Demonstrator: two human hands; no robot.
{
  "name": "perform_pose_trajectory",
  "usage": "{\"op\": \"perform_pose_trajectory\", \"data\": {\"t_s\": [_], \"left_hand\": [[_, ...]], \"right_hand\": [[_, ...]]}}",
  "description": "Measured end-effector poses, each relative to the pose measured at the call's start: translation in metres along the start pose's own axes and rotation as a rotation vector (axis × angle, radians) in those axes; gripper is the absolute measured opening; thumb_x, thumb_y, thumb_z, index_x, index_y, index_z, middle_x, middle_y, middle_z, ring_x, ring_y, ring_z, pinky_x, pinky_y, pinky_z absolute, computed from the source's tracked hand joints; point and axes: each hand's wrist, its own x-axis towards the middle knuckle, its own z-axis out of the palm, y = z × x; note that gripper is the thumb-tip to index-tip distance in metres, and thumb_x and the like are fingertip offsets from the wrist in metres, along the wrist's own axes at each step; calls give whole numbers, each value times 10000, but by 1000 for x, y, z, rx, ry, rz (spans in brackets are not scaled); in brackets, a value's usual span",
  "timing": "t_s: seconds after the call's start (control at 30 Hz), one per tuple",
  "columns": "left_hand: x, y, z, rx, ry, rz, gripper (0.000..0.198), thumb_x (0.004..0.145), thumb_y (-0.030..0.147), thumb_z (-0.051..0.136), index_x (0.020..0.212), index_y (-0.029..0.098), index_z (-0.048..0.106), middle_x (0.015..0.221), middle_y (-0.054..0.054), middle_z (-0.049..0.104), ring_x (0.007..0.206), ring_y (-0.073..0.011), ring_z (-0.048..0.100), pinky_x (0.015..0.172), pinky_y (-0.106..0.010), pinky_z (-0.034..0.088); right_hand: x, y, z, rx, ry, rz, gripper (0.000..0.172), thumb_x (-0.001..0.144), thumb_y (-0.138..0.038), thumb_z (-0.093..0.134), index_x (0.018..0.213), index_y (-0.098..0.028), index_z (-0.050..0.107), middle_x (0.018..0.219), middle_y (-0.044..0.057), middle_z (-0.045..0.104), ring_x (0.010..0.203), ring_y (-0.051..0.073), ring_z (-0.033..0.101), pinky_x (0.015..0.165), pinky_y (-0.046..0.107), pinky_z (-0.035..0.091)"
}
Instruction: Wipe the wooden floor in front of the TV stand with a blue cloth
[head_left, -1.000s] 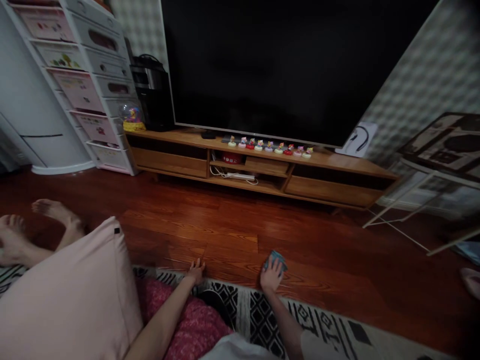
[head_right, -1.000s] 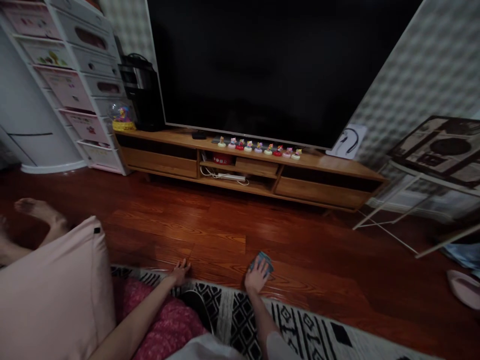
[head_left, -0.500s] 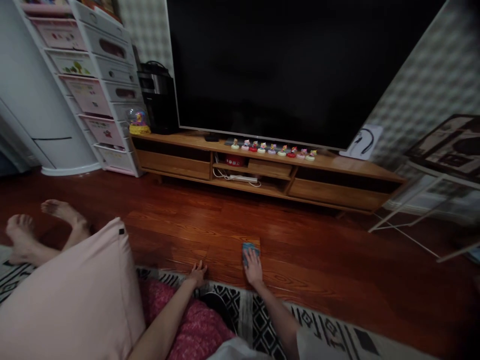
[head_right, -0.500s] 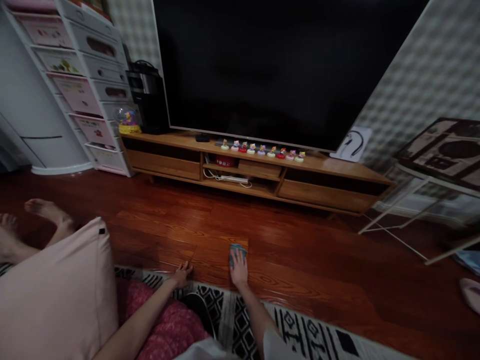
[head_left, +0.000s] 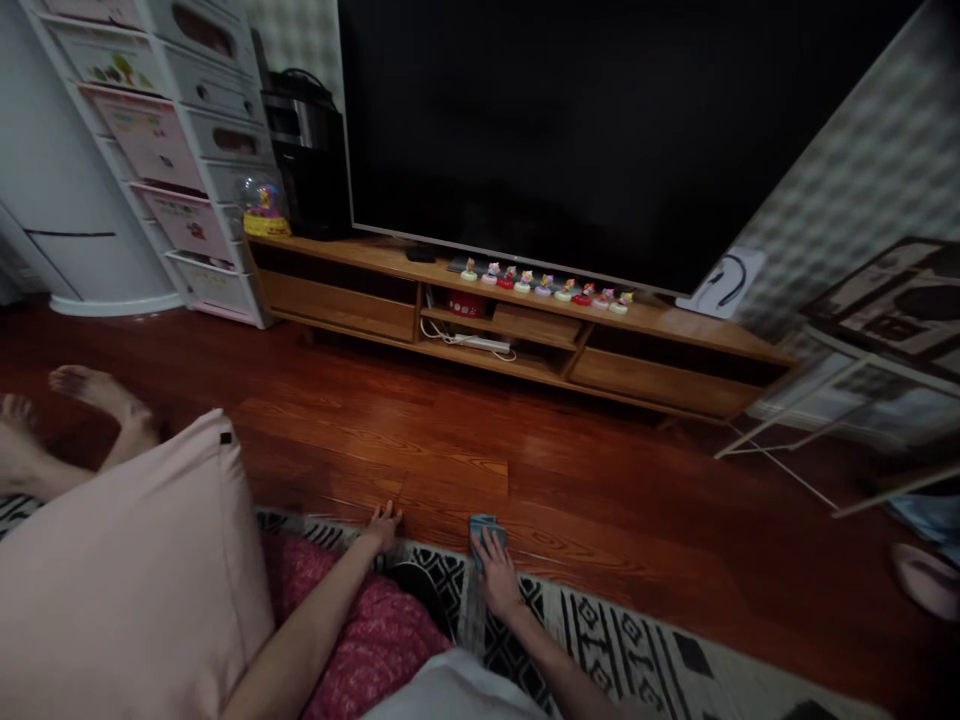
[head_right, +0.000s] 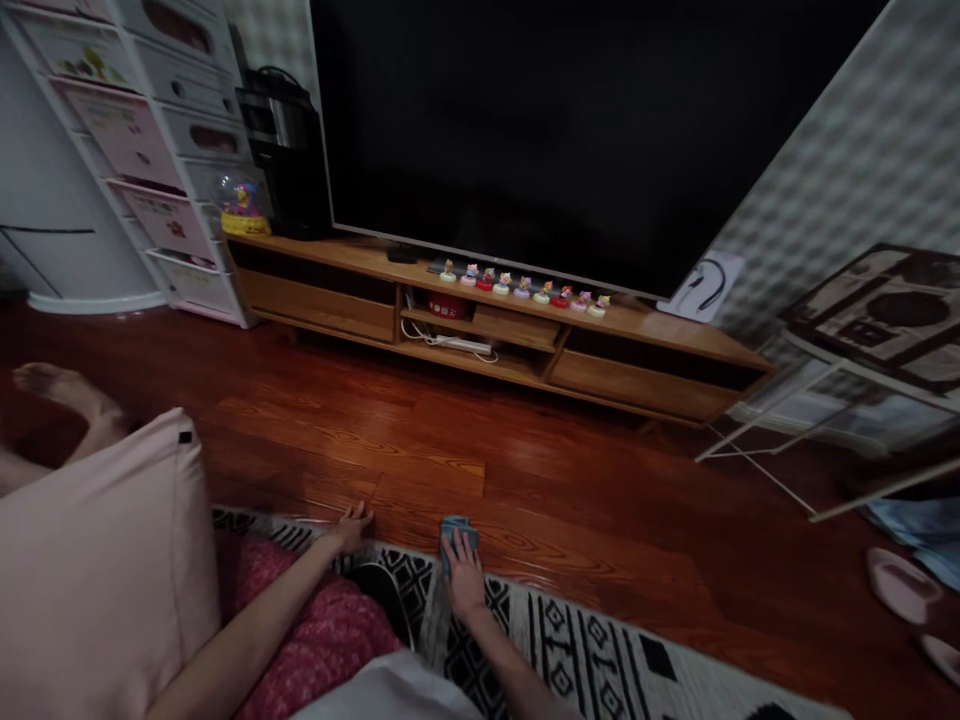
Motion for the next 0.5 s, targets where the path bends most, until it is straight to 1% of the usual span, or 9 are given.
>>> {"op": "perform_pose_trajectory", "data": {"t_s": [0.03,0.1,0.17,0.23,0.3,0.37,0.43,0.5], "left_hand": [[-1,1,-1,-6,-24,-17,994,674,618,654,1544,234,368,1681,-158,111,1510,-434,150,1166,-614,289],[-4,3,-3,-15,-59,-33,1005,682,597,653,1561,233,330,1688,-146,62,1520,-428,98,1173,-610,280],[-6,5,-6,-16,-72,-34,997,702,558,637,1572,206,302,1688,-150,37,1523,-426,73,1177,-606,275],[-8,6,-7,-14,-77,-40,984,717,521,623,1577,177,289,1686,-160,26,1523,-425,67,1182,-596,268],[-9,7,-9,-9,-73,-45,973,723,504,617,1575,165,294,1684,-167,38,1523,-420,73,1192,-585,254],[-10,7,-10,-8,-66,-44,961,725,506,614,1573,176,304,1682,-166,56,1523,-414,83,1195,-587,242],[-9,7,-10,-16,-64,-42,953,722,517,611,1570,200,312,1684,-154,64,1522,-416,90,1185,-607,248],[-8,6,-9,-33,-63,-37,957,712,542,617,1566,229,321,1686,-142,59,1520,-426,88,1169,-637,257]], "right_hand": [[0,-9,1,9,-5,-8,735,866,-184,450,1567,-353,308,1660,-50,208,1538,218,171,1217,412,225],[14,-24,-8,20,-9,-13,720,881,-193,443,1572,-339,301,1663,-38,198,1539,215,164,1218,414,215],[40,-33,-27,21,-14,-10,648,932,-243,410,1569,-322,317,1664,-21,208,1537,208,173,1216,415,213],[73,-39,-49,17,-28,15,599,974,-289,372,1569,-313,317,1665,-8,210,1535,200,179,1213,416,212],[104,-46,-69,14,-43,51,587,991,-308,354,1575,-304,300,1667,5,206,1534,200,183,1210,426,215],[125,-52,-82,12,-49,75,587,997,-316,350,1580,-283,289,1667,29,212,1531,212,193,1205,441,227],[134,-58,-88,7,-51,79,584,1002,-319,349,1580,-263,290,1665,50,219,1528,226,205,1199,452,242],[127,-62,-85,-4,-58,66,581,1003,-310,358,1578,-267,296,1666,46,214,1529,225,205,1198,439,248]]}}
